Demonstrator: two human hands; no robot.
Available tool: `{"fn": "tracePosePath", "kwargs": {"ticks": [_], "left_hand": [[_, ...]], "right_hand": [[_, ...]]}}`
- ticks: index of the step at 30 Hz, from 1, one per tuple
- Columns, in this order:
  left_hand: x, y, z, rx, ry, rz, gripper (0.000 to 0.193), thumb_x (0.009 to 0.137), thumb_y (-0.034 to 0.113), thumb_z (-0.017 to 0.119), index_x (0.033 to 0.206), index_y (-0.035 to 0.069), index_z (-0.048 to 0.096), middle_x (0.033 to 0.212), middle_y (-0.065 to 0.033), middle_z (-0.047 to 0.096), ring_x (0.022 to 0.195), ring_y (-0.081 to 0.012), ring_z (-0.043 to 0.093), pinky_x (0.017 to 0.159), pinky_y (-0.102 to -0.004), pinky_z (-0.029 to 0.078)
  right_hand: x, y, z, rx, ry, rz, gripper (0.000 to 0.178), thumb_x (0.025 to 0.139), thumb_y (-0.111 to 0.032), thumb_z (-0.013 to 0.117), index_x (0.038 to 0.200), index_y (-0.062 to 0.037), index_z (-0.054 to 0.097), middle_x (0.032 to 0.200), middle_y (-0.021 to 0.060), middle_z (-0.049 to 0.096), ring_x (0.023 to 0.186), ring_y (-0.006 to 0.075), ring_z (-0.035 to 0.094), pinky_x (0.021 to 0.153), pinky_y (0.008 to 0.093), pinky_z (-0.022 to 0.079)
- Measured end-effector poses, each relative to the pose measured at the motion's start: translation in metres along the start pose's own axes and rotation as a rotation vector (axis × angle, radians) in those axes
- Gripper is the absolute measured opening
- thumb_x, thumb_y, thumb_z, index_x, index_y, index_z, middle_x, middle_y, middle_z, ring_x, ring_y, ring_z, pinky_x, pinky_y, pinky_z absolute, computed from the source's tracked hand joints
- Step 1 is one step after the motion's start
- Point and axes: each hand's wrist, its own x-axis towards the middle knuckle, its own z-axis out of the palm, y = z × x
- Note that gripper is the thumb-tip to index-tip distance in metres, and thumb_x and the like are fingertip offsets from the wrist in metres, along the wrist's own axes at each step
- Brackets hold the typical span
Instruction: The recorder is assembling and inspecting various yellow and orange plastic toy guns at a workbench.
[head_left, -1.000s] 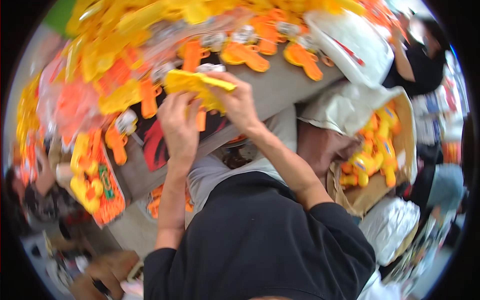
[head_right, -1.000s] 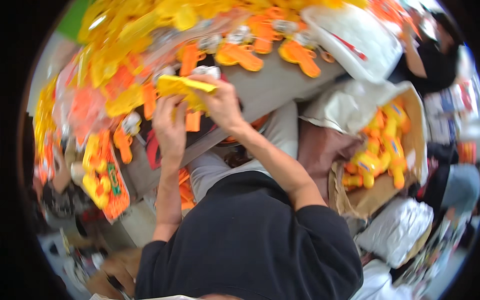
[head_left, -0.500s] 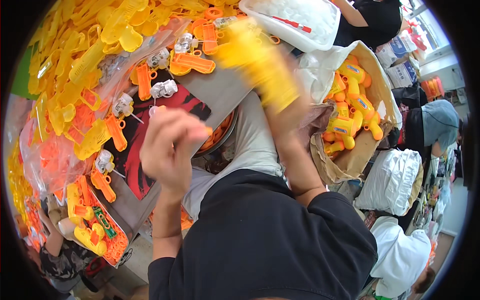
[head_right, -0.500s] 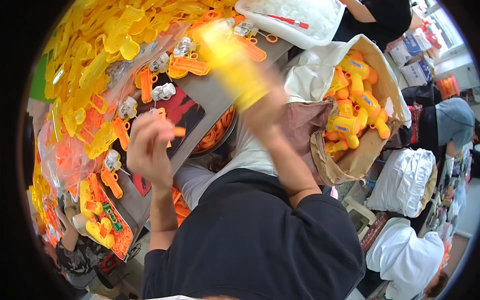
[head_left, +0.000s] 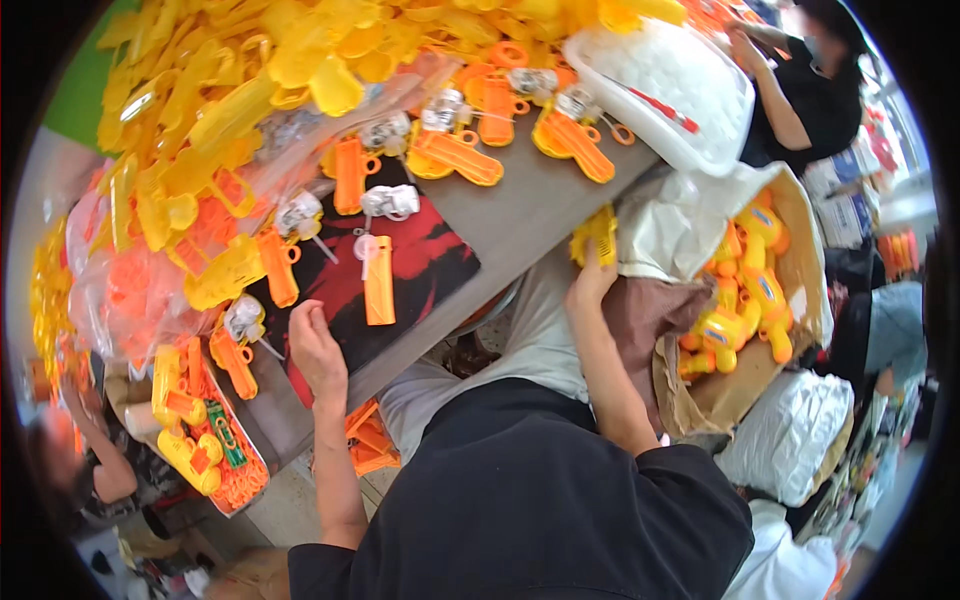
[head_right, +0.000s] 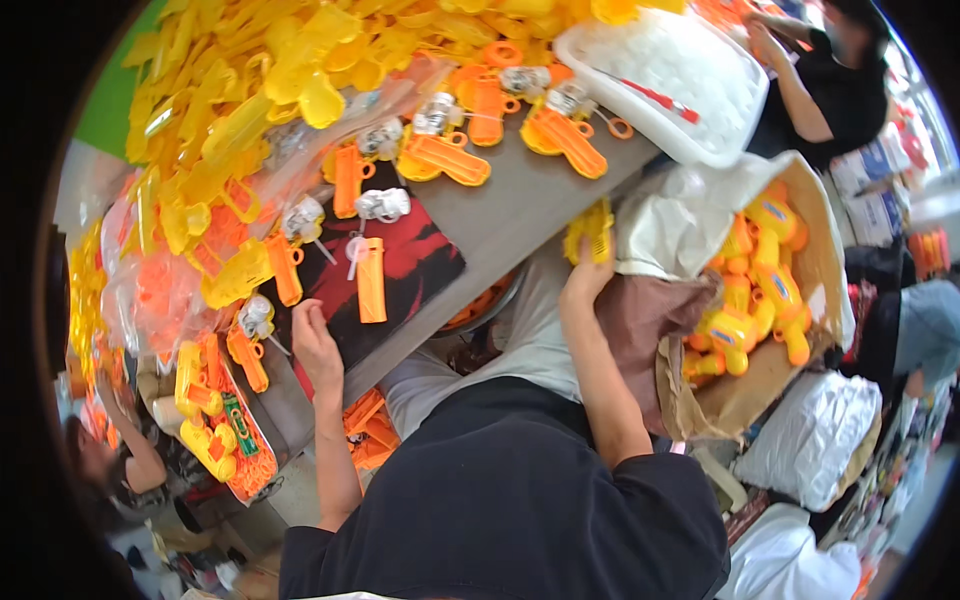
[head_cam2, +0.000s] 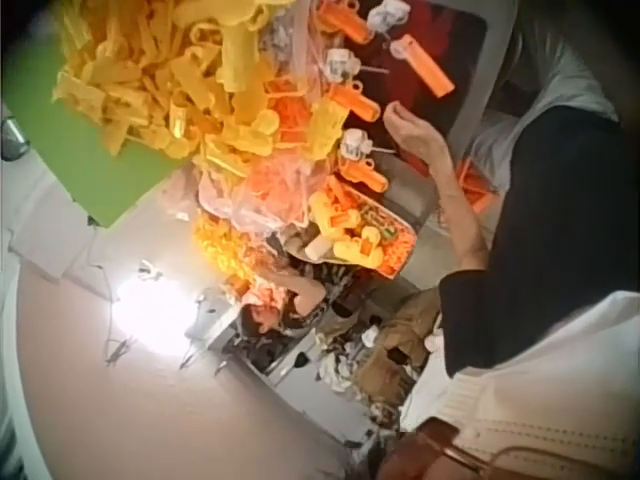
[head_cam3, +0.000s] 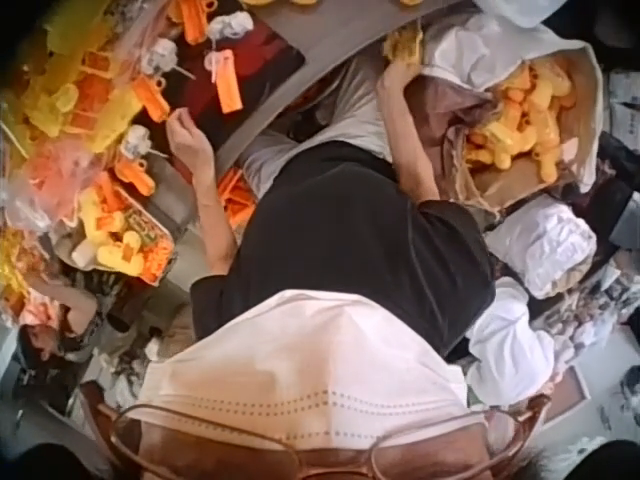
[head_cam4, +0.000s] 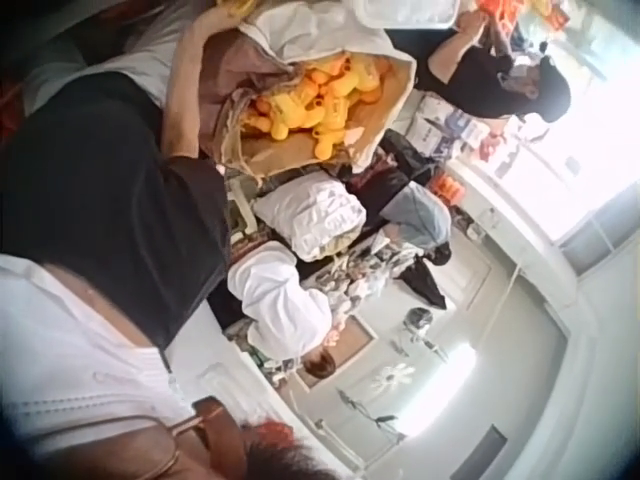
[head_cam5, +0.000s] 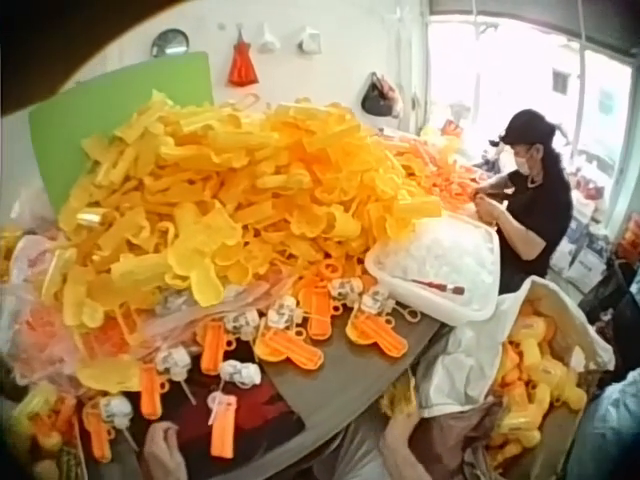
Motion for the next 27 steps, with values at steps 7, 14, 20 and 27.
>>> {"fn": "tracePosePath", "kwargs": {"ticks": [7,14,20,27], "left_hand": [[0.007,0.004,0.002,0.042,-0.042,-0.031,0.013,0.102,0.008,0.050,0.105,0.000,0.061,0.097,-0.0157,0.062,0.092,-0.0321,0.062,0.082,-0.0371,0.048],[0.010,0.017,0.006,0.211,-0.072,0.103,0.026,0.085,0.002,0.070,0.111,0.006,0.063,0.095,-0.0103,0.056,0.089,-0.0298,0.059,0.077,-0.0397,0.049],[0.008,0.013,0.006,0.279,-0.032,0.125,0.039,0.084,0.004,0.072,0.122,0.007,0.062,0.113,-0.0101,0.057,0.097,-0.0294,0.058,0.084,-0.0402,0.050],[0.009,0.027,-0.002,0.236,0.015,0.233,0.035,0.086,0.008,0.071,0.120,0.010,0.064,0.116,-0.0083,0.059,0.102,-0.0275,0.058,0.089,-0.0391,0.043]], "right_hand": [[0.106,0.063,0.040,0.160,-0.276,0.114,0.043,0.098,-0.026,0.059,0.133,-0.0030,0.052,0.125,0.0122,0.060,0.113,0.0280,0.061,0.098,0.0416,0.051],[0.149,0.054,0.028,0.042,-0.352,0.211,0.044,0.098,-0.027,0.059,0.134,-0.0016,0.051,0.126,0.0133,0.060,0.115,0.0290,0.060,0.100,0.0419,0.049],[0.148,0.052,0.022,-0.004,-0.367,0.208,0.046,0.098,-0.027,0.059,0.135,-0.0004,0.051,0.127,0.0142,0.059,0.116,0.0299,0.059,0.101,0.0422,0.048],[0.114,0.036,0.016,0.002,-0.302,0.031,0.047,0.098,-0.027,0.059,0.135,0.0011,0.050,0.128,0.0152,0.058,0.117,0.0309,0.058,0.103,0.0425,0.047]]}}
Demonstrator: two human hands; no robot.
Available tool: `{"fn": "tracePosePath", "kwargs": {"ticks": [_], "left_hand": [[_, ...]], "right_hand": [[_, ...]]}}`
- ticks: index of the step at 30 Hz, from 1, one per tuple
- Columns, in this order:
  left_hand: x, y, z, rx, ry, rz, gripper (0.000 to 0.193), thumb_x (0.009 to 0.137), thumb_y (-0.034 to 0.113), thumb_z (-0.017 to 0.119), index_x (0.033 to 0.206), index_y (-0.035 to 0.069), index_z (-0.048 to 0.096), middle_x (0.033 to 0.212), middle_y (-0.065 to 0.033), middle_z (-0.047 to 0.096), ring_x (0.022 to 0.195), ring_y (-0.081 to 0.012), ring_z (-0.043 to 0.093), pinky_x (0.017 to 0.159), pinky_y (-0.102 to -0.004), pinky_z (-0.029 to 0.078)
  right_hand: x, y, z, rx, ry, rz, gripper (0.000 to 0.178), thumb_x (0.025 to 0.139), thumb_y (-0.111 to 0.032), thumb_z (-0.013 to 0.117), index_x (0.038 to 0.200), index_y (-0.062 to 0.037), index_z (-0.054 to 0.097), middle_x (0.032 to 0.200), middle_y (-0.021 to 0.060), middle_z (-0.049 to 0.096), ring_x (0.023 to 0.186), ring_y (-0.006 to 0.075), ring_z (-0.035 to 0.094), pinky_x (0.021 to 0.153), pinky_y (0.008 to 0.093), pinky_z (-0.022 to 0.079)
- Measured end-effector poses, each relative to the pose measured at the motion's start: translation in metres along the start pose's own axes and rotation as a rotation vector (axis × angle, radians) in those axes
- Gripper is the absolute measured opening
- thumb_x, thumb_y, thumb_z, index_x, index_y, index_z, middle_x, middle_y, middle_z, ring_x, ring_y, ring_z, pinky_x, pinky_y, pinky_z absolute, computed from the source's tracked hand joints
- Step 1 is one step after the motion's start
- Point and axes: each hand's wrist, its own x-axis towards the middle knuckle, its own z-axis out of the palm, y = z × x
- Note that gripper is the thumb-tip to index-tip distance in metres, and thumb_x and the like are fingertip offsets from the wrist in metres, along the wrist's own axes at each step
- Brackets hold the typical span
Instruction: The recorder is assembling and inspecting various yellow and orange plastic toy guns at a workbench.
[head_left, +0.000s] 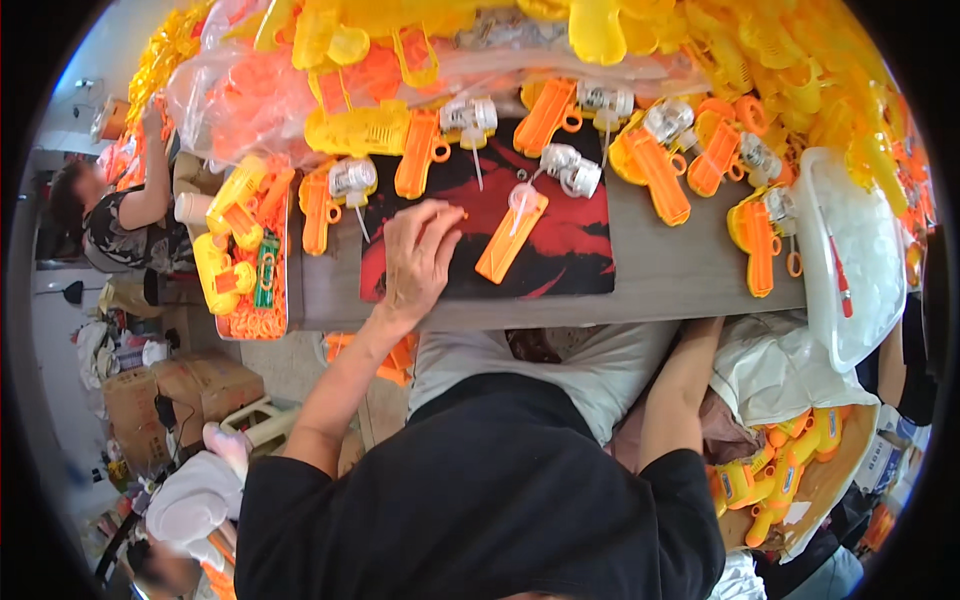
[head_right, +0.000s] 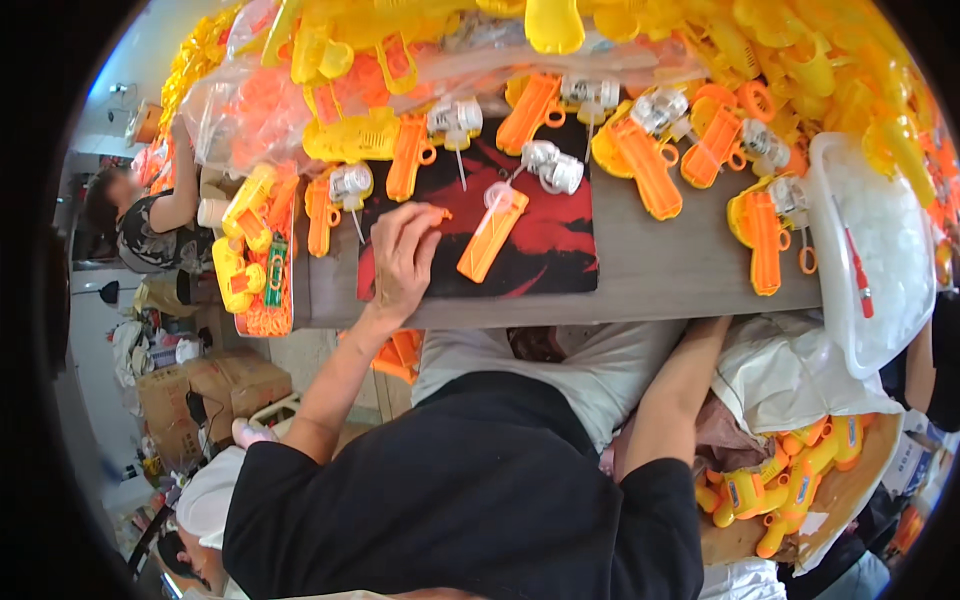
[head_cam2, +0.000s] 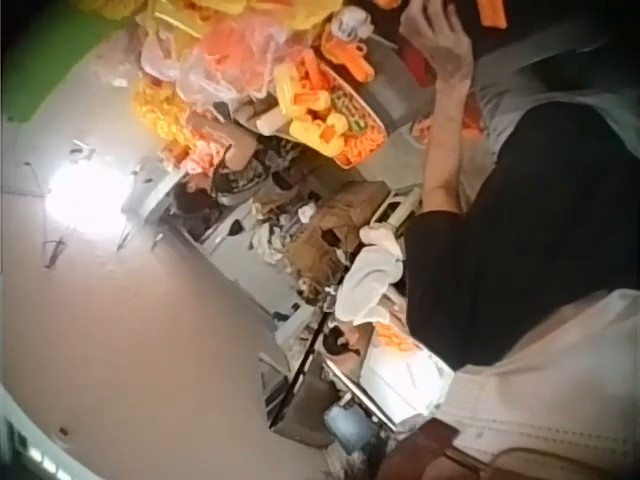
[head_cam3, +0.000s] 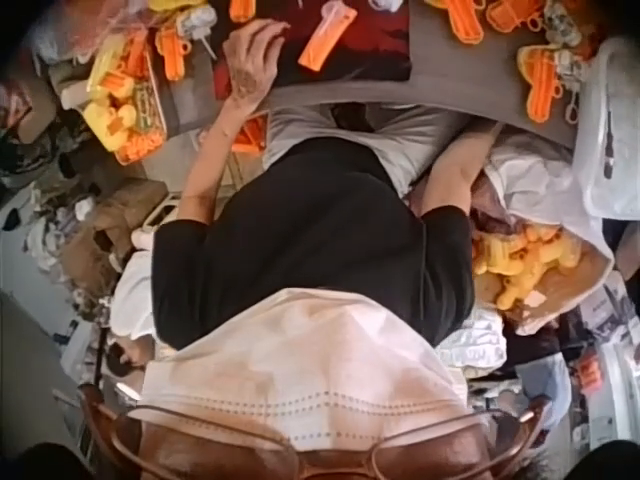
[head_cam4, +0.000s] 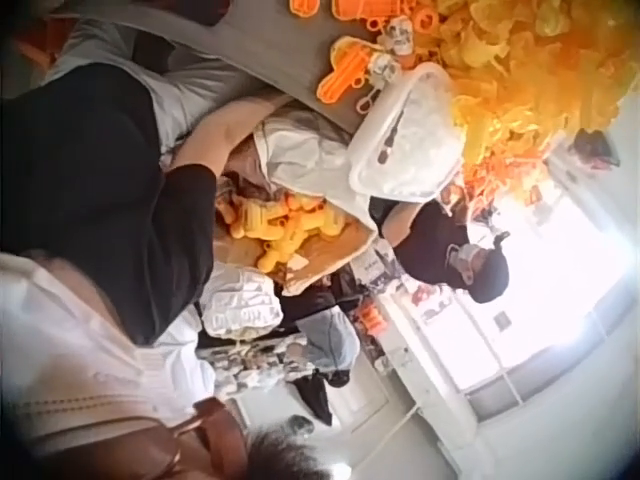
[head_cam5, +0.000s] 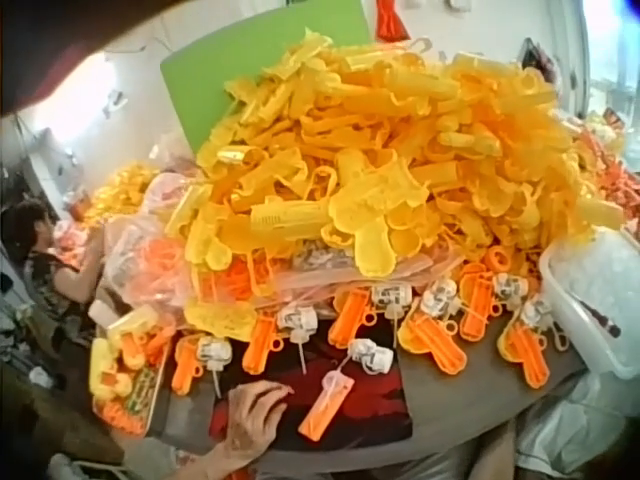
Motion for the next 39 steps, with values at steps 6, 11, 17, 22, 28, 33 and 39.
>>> {"fn": "tracePosePath", "kwargs": {"ticks": [6,11,17,22,28,33,39], "left_hand": [[0.021,0.069,0.011,-0.275,-0.041,-0.091,0.072,0.080,0.023,0.079,0.142,0.009,0.046,0.136,-0.0165,0.048,0.122,-0.0361,0.048,0.101,-0.0463,0.037],[0.031,0.055,0.032,-0.275,-0.106,-0.098,0.071,0.079,0.016,0.078,0.142,0.009,0.046,0.132,-0.0140,0.052,0.117,-0.0335,0.053,0.097,-0.0449,0.042],[0.028,0.042,0.036,-0.463,-0.003,-0.124,0.043,0.083,0.013,0.074,0.121,0.008,0.055,0.110,-0.0119,0.064,0.098,-0.0312,0.063,0.084,-0.0432,0.048],[0.071,0.013,-0.008,-0.367,0.239,-0.068,0.025,0.085,0.010,0.067,0.109,0.004,0.062,0.101,-0.0150,0.067,0.094,-0.0355,0.064,0.081,-0.0442,0.049],[0.171,-0.176,-0.064,0.139,0.582,-0.198,0.028,0.094,0.025,0.062,0.108,0.001,0.063,0.091,-0.0168,0.067,0.086,-0.0365,0.065,0.078,-0.0436,0.052],[0.198,-0.315,-0.098,0.229,-0.050,-0.294,0.044,0.094,0.034,0.063,0.127,0.004,0.058,0.104,-0.0203,0.067,0.095,-0.0327,0.067,0.079,-0.0418,0.053],[0.233,-0.279,-0.131,-1.063,0.489,0.035,0.043,0.094,0.031,0.063,0.121,-0.001,0.057,0.095,-0.0213,0.067,0.082,-0.0412,0.066,0.070,-0.0465,0.051]], "right_hand": [[-0.035,-0.002,0.015,0.044,-0.021,-0.197,0.049,0.098,-0.027,0.059,0.136,0.0023,0.049,0.129,0.0161,0.058,0.119,0.0317,0.058,0.104,0.0427,0.045],[-0.175,-0.026,0.007,-1.003,-0.133,-0.333,0.031,0.094,-0.004,0.059,0.122,0.0084,0.055,0.120,0.0255,0.060,0.113,0.0403,0.057,0.101,0.0433,0.043],[-0.237,-0.099,0.055,-0.615,-0.630,-0.883,0.024,0.082,0.013,0.061,0.103,0.0015,0.062,0.096,0.0173,0.065,0.090,0.0328,0.064,0.084,0.0397,0.051],[-0.203,-0.131,0.161,-0.748,-0.692,-0.772,0.017,0.088,0.008,0.062,0.102,-0.0001,0.063,0.099,0.0132,0.066,0.086,0.0304,0.064,0.080,0.0384,0.051],[-0.184,-0.115,0.192,-0.611,-0.675,-0.384,0.014,0.095,-0.005,0.062,0.107,-0.0012,0.066,0.097,0.0104,0.065,0.086,0.0183,0.064,0.077,0.0296,0.051],[-0.187,-0.104,0.196,-0.730,-0.733,-0.419,0.016,0.092,-0.004,0.065,0.107,-0.0015,0.068,0.093,0.0069,0.067,0.077,0.0138,0.063,0.074,0.0271,0.050],[-0.166,-0.119,0.213,-0.855,-0.900,-0.619,0.015,0.089,-0.005,0.067,0.103,-0.0030,0.071,0.092,0.0085,0.065,0.081,0.0201,0.063,0.073,0.0320,0.049]]}}
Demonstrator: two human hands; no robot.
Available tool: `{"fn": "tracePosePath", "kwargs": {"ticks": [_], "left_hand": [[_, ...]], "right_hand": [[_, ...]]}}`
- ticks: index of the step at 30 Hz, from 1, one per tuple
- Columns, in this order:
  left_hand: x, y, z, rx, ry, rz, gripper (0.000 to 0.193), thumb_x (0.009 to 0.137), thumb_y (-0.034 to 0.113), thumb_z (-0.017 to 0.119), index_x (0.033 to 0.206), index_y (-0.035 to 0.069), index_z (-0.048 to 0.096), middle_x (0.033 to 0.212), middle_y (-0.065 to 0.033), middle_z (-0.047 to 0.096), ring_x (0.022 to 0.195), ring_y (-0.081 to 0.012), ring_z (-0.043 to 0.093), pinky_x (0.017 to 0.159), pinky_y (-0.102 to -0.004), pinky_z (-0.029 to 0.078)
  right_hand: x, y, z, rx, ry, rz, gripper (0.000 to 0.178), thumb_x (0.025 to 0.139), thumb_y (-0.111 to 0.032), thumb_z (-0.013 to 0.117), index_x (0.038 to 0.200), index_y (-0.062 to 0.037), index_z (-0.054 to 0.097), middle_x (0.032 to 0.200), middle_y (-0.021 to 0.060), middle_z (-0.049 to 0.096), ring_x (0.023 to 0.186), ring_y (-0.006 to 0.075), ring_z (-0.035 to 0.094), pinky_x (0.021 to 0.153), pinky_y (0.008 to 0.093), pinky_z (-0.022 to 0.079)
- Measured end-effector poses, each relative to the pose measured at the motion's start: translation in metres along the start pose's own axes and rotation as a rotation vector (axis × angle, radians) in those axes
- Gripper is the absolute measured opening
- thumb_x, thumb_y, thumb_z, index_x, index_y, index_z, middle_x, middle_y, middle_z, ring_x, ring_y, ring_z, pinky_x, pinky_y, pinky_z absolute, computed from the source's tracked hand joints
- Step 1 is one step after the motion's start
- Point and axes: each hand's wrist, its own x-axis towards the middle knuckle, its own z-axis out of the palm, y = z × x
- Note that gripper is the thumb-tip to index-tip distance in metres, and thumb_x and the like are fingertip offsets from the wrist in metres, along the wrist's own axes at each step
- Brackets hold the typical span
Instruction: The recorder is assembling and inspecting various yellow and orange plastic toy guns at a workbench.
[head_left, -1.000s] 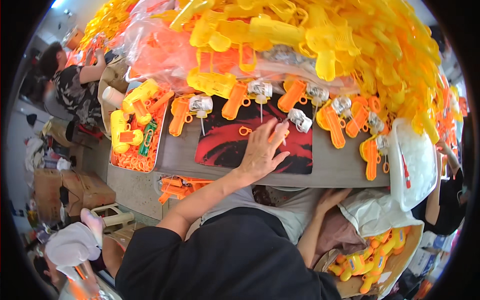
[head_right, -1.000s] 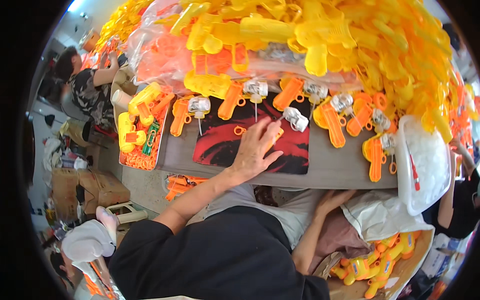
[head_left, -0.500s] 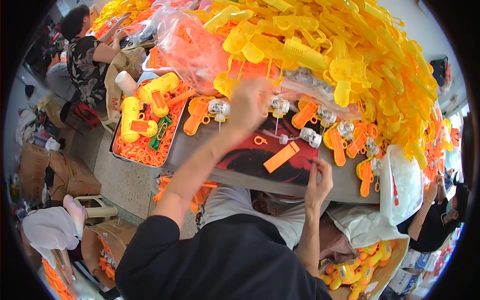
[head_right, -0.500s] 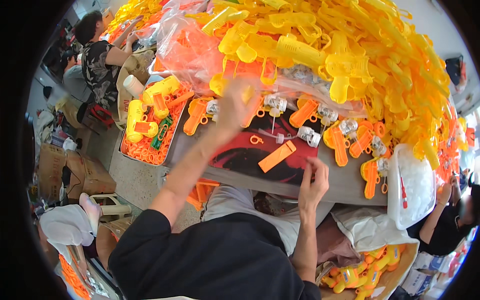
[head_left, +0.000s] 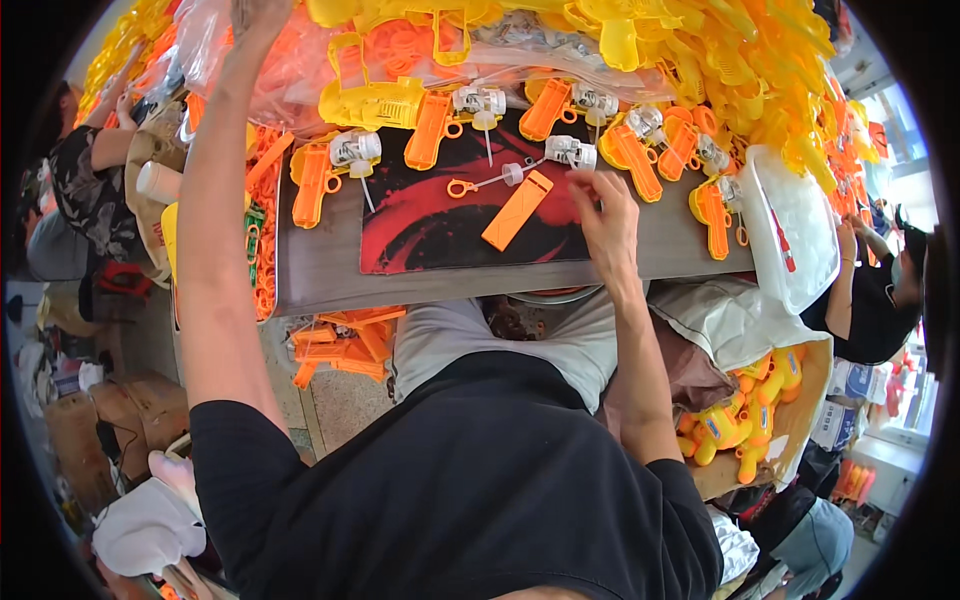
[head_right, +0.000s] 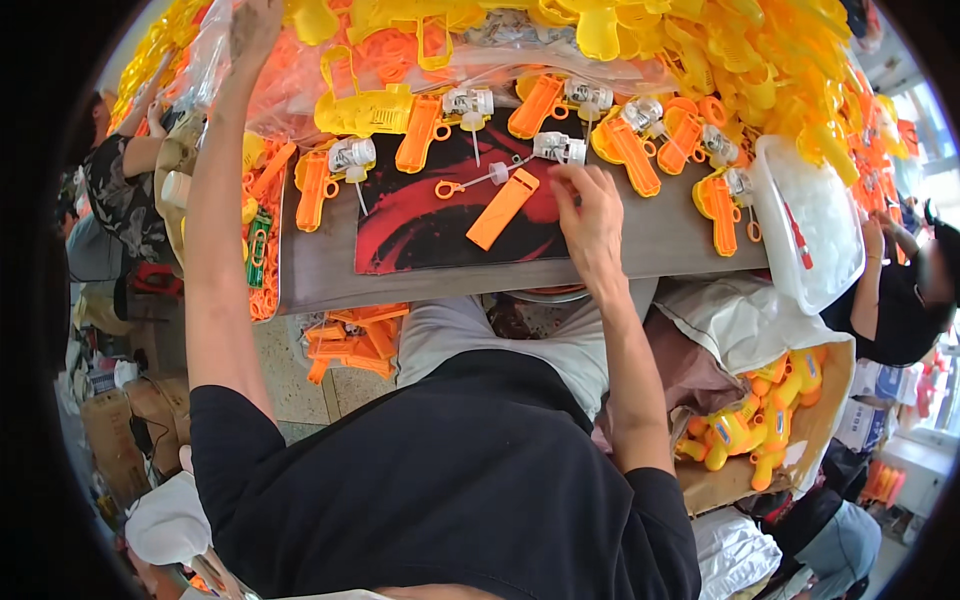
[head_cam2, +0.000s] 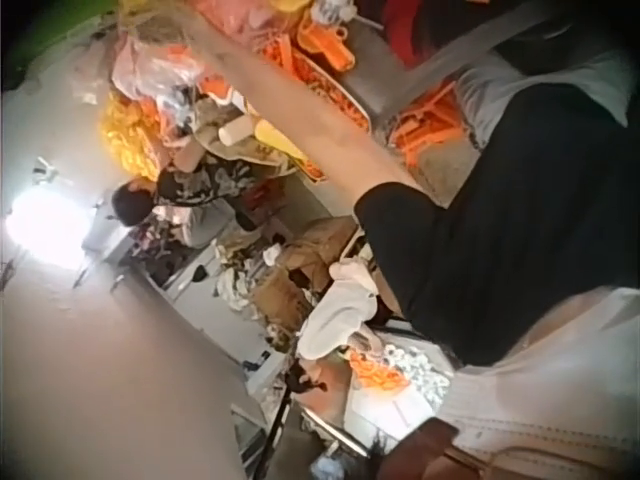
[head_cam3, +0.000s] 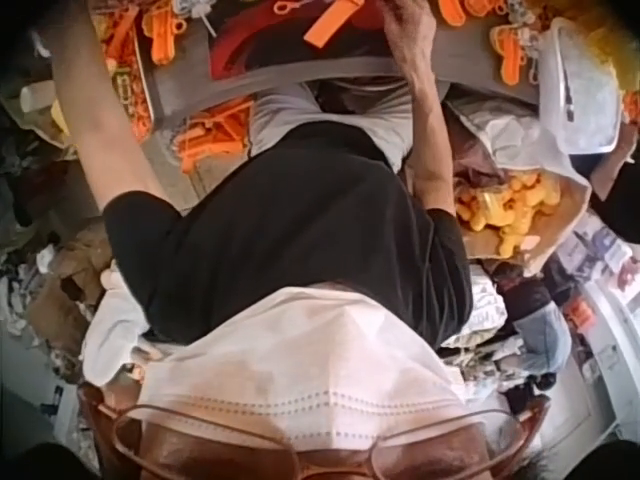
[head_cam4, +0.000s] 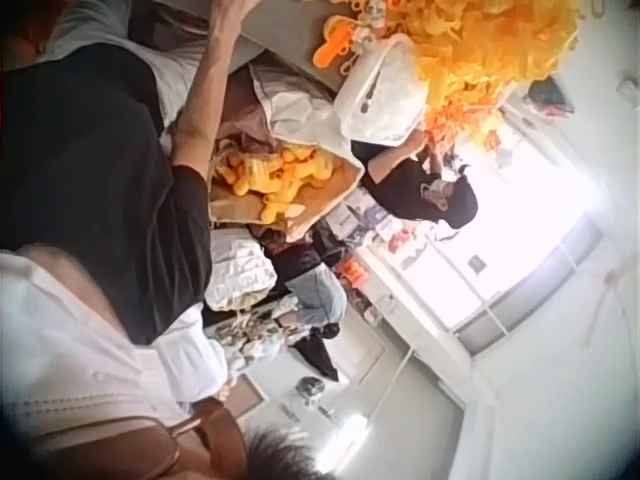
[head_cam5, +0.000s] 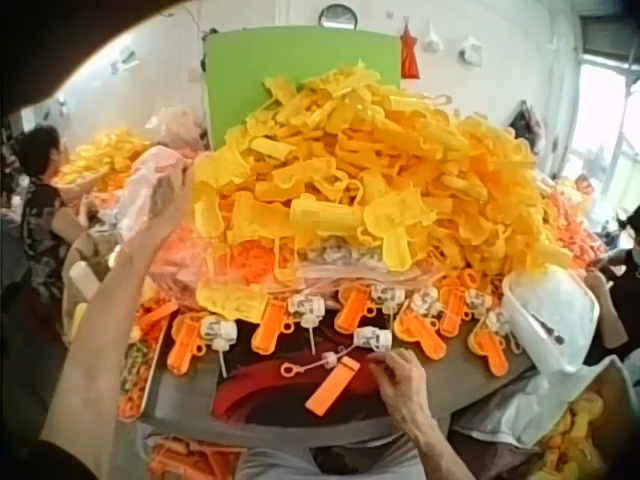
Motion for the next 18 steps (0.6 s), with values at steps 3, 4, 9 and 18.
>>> {"fn": "tracePosePath", "kwargs": {"ticks": [3,4,9,18], "left_hand": [[-0.013,0.055,0.027,1.312,0.054,0.073,0.049,0.094,0.033,0.065,0.130,0.002,0.055,0.106,-0.0218,0.069,0.095,-0.0392,0.067,0.082,-0.0452,0.053],[-0.026,0.075,0.022,1.293,0.024,0.054,0.044,0.095,0.033,0.064,0.127,0.004,0.057,0.101,-0.0190,0.068,0.092,-0.0346,0.067,0.080,-0.0428,0.053],[-0.140,0.138,0.059,0.932,-0.388,-0.070,0.033,0.102,0.034,0.053,0.112,0.003,0.060,0.090,-0.0130,0.064,0.084,-0.0289,0.061,0.081,-0.0385,0.050],[-0.281,0.106,0.103,1.115,-0.574,-0.196,0.015,0.092,0.018,0.065,0.103,0.008,0.063,0.099,-0.0077,0.064,0.101,-0.0285,0.060,0.087,-0.0399,0.046]], "right_hand": [[0.025,0.008,0.006,-0.158,0.024,-0.155,0.014,0.088,-0.008,0.068,0.101,-0.0043,0.073,0.093,0.0085,0.066,0.087,0.0248,0.061,0.080,0.0359,0.048],[0.035,0.007,0.013,-0.135,0.017,-0.167,0.014,0.088,-0.008,0.068,0.101,-0.0043,0.073,0.093,0.0085,0.066,0.087,0.0248,0.061,0.080,0.0359,0.048],[0.070,0.010,0.021,-0.308,-0.132,-0.269,0.015,0.086,-0.014,0.069,0.098,-0.0085,0.075,0.092,0.0068,0.061,0.100,0.0257,0.056,0.092,0.0413,0.039],[0.092,0.018,0.038,-0.580,-0.538,-0.548,0.012,0.080,-0.013,0.072,0.092,-0.0123,0.074,0.097,0.0070,0.060,0.103,0.0266,0.056,0.091,0.0427,0.038]]}}
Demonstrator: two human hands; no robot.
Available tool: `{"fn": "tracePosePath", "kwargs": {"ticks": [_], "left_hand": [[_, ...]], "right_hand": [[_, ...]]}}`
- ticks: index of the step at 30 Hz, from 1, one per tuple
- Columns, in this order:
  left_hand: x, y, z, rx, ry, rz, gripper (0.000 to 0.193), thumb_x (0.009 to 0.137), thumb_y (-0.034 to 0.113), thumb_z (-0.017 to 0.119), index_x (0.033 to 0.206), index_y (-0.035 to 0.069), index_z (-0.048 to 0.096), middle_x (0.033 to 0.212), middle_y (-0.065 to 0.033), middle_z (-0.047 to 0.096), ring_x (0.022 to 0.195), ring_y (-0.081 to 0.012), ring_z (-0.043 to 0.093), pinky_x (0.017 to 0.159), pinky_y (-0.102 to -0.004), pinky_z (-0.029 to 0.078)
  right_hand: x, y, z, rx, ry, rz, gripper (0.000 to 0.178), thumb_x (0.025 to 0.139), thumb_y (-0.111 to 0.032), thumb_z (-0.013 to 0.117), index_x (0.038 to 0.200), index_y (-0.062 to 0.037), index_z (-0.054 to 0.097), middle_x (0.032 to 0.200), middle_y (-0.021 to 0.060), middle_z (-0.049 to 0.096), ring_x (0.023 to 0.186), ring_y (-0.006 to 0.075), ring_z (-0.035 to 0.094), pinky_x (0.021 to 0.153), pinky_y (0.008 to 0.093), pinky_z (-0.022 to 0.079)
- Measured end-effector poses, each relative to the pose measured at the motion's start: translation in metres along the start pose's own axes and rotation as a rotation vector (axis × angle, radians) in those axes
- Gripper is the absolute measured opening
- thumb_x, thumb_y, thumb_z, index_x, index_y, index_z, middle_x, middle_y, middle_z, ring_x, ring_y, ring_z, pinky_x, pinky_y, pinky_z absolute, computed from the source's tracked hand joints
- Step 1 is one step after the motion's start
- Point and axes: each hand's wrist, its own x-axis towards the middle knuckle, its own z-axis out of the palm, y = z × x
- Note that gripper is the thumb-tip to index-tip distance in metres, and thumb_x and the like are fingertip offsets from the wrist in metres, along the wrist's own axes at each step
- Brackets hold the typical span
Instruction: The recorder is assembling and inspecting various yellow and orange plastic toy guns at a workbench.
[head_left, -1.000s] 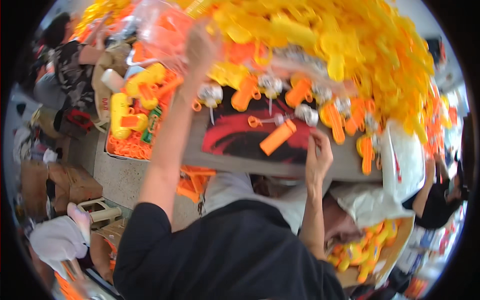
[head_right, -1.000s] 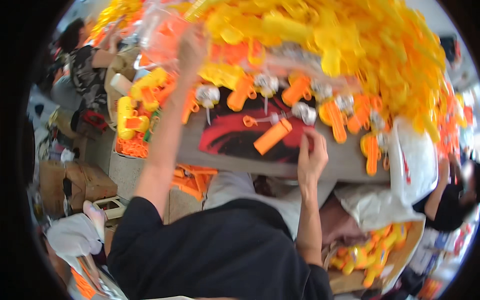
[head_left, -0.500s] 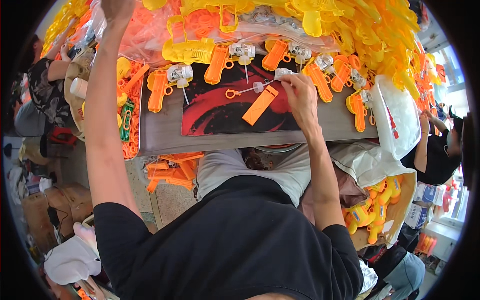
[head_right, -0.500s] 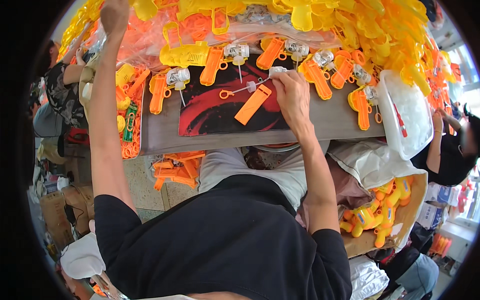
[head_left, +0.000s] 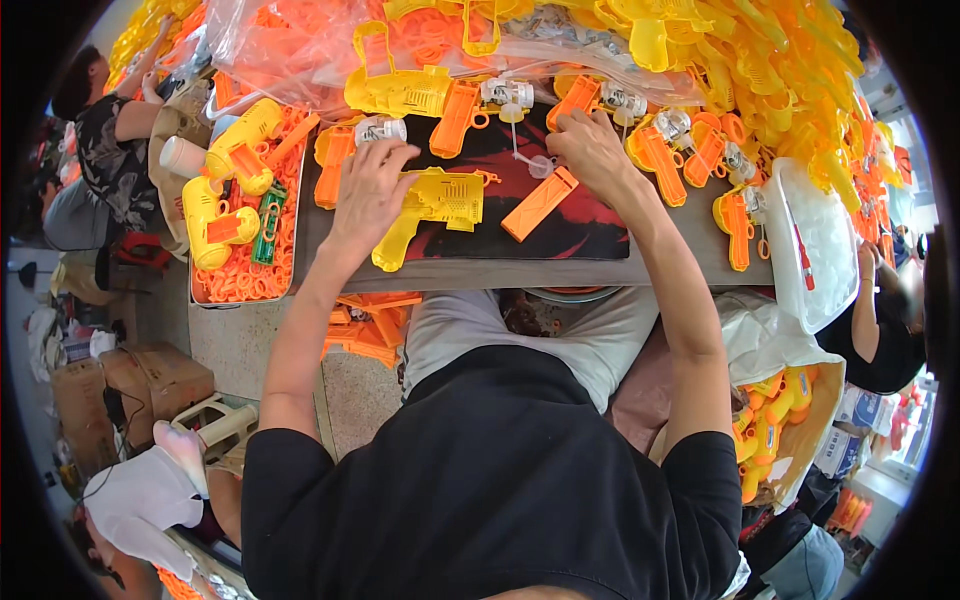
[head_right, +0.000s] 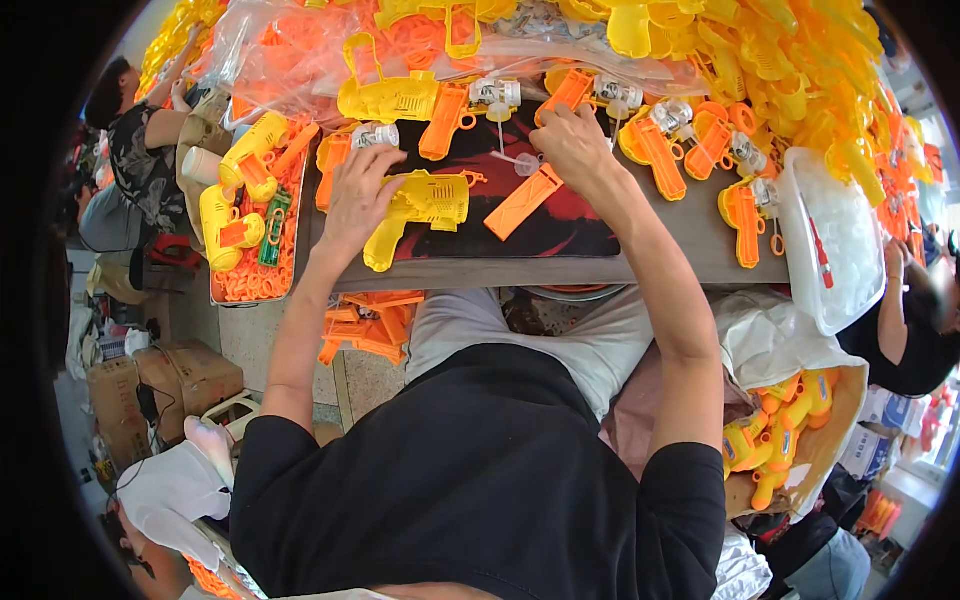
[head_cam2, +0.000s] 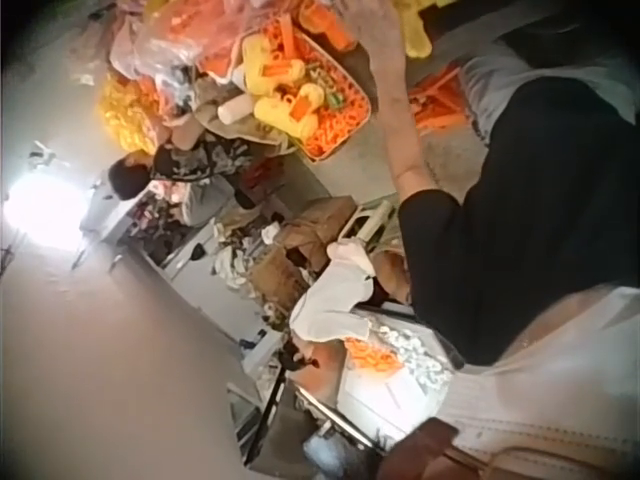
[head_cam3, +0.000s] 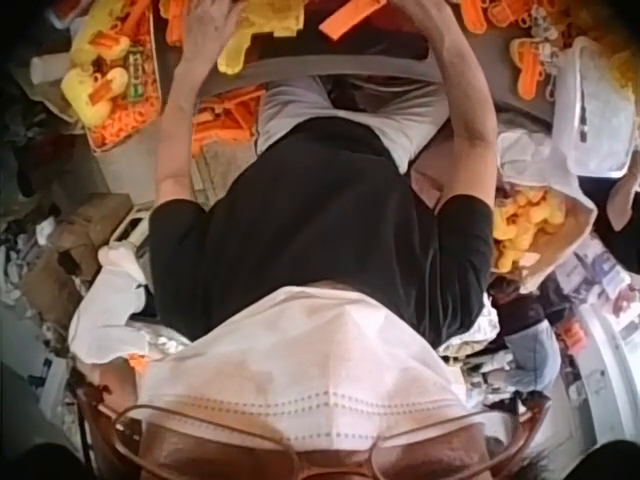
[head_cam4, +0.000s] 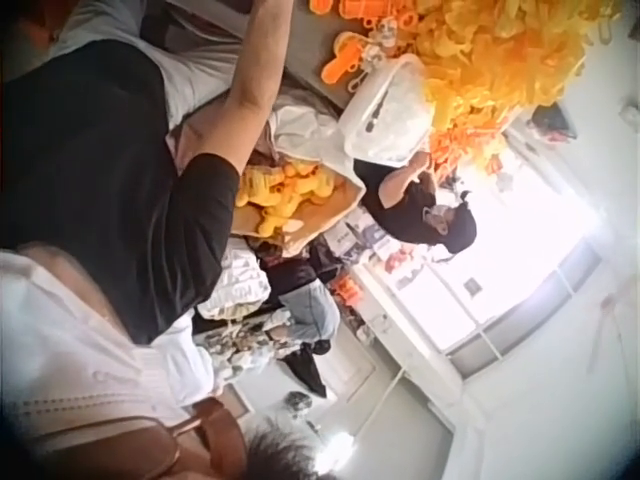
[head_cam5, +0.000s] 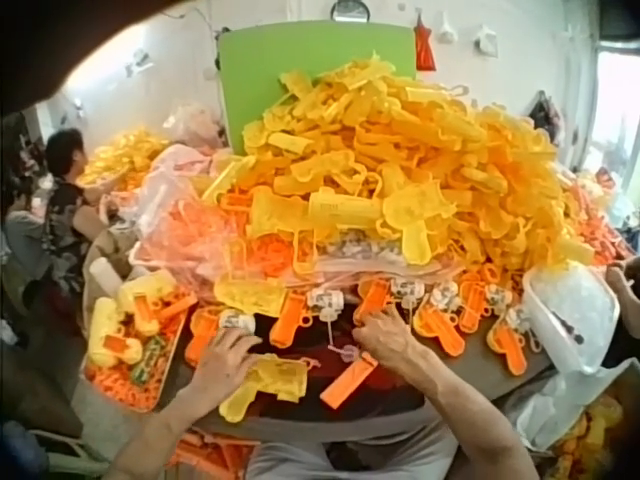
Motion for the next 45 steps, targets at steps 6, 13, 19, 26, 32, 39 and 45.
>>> {"fn": "tracePosePath", "kwargs": {"ticks": [6,13,19,26,32,39,45], "left_hand": [[0.048,0.045,0.020,-0.012,-0.033,0.173,0.017,0.084,0.020,0.073,0.097,0.010,0.070,0.097,-0.0050,0.065,0.106,-0.0256,0.059,0.089,-0.0406,0.043],[0.104,0.055,0.048,0.153,-0.508,0.270,0.021,0.064,0.019,0.084,0.075,0.007,0.070,0.074,-0.0112,0.069,0.080,-0.0300,0.069,0.064,-0.0435,0.047],[0.103,0.041,0.055,0.041,-0.634,0.271,0.017,0.069,0.010,0.078,0.078,0.006,0.065,0.075,-0.0103,0.068,0.082,-0.0305,0.068,0.068,-0.0442,0.049],[0.106,0.036,0.036,-0.176,-0.550,0.191,0.009,0.079,0.006,0.068,0.084,0.005,0.060,0.080,-0.0116,0.065,0.079,-0.0294,0.066,0.071,-0.0400,0.051],[0.123,-0.005,0.000,-0.095,0.261,0.109,0.020,0.091,0.019,0.068,0.105,0.004,0.066,0.093,-0.0108,0.066,0.077,-0.0226,0.066,0.071,-0.0346,0.053],[-0.019,0.001,-0.022,0.088,0.079,-0.124,0.034,0.087,0.029,0.072,0.112,0.007,0.066,0.096,-0.0107,0.066,0.093,-0.0289,0.063,0.083,-0.0407,0.049],[-0.051,0.016,0.024,0.007,0.078,-0.289,0.050,0.082,0.029,0.077,0.124,0.007,0.060,0.099,-0.0136,0.062,0.097,-0.0335,0.060,0.085,-0.0422,0.048]], "right_hand": [[-0.017,0.011,-0.011,0.366,0.073,0.099,0.011,0.080,-0.013,0.073,0.088,-0.0061,0.070,0.091,0.0097,0.062,0.099,0.0290,0.057,0.087,0.0426,0.042],[-0.062,0.009,-0.011,1.122,0.411,0.351,0.011,0.088,-0.009,0.074,0.095,-0.0019,0.068,0.109,0.0028,0.064,0.102,0.0113,0.056,0.088,0.0277,0.046],[-0.077,-0.008,-0.033,1.808,0.595,0.137,0.008,0.105,-0.014,0.050,0.111,-0.0097,0.051,0.114,0.0139,0.068,0.113,0.0212,0.062,0.104,0.0369,0.045],[-0.079,-0.002,-0.025,2.075,0.709,0.064,0.019,0.106,-0.022,0.051,0.119,-0.0100,0.055,0.089,0.0036,0.063,0.075,0.0129,0.060,0.094,0.0390,0.054],[-0.085,0.002,-0.027,2.040,0.664,0.273,0.027,0.105,-0.030,0.051,0.114,-0.0055,0.058,0.086,-0.0017,0.059,0.077,0.0105,0.058,0.100,0.0413,0.052],[-0.128,0.028,-0.047,1.955,0.635,0.274,0.024,0.103,-0.029,0.055,0.105,-0.0058,0.062,0.077,-0.0034,0.049,0.072,0.0106,0.052,0.093,0.0379,0.052],[-0.114,0.015,-0.104,1.146,0.189,0.498,0.024,0.099,-0.021,0.061,0.102,0.0001,0.071,0.080,0.0008,0.063,0.077,0.0084,0.058,0.073,0.0270,0.050]]}}
